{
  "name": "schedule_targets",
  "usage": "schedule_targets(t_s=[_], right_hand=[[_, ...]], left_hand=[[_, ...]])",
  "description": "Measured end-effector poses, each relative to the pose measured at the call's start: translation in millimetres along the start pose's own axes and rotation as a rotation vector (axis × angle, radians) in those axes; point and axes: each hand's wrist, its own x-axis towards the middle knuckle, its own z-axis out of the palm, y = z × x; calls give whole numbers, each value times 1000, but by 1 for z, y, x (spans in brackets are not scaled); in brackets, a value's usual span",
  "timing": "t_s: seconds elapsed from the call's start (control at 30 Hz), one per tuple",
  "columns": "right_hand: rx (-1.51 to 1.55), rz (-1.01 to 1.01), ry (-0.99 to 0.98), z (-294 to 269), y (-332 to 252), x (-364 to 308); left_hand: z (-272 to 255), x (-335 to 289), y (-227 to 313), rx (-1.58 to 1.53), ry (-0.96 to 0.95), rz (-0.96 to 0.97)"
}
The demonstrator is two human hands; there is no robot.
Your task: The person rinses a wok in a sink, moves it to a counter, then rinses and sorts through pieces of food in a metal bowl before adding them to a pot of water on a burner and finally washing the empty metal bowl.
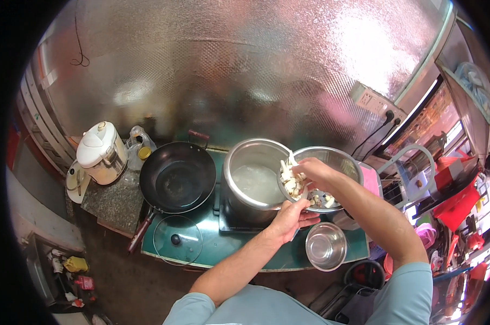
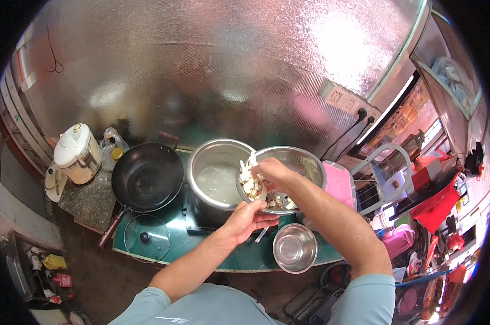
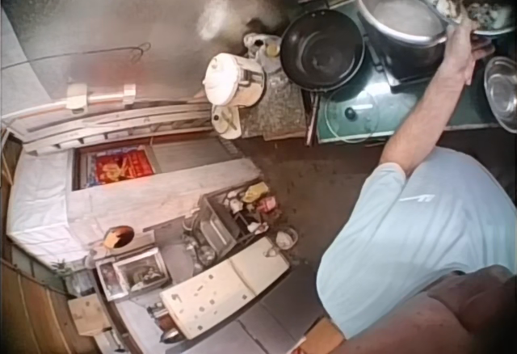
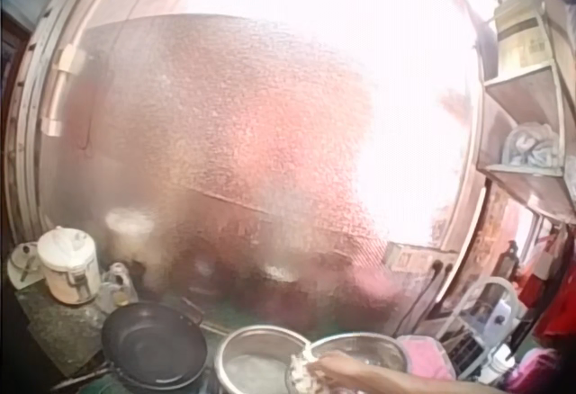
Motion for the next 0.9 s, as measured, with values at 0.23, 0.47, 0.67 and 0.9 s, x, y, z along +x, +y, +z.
schedule_targets(t_s=[0.23, 0.47, 0.67, 0.9], right_hand=[[54, -20, -6, 1, -13, 10], [36, -94, -45, 5, -29, 12], [-30, -180, -120, -12, -44, -1], [-871, -229, 198, -52, -32, 8]], left_hand=[[0, 3, -2, -34, 1, -17], [2, 5, 1, -75, 6, -26], [2, 6, 2, -98, 5, -1], [3, 8, -1, -44, 2, 49]])
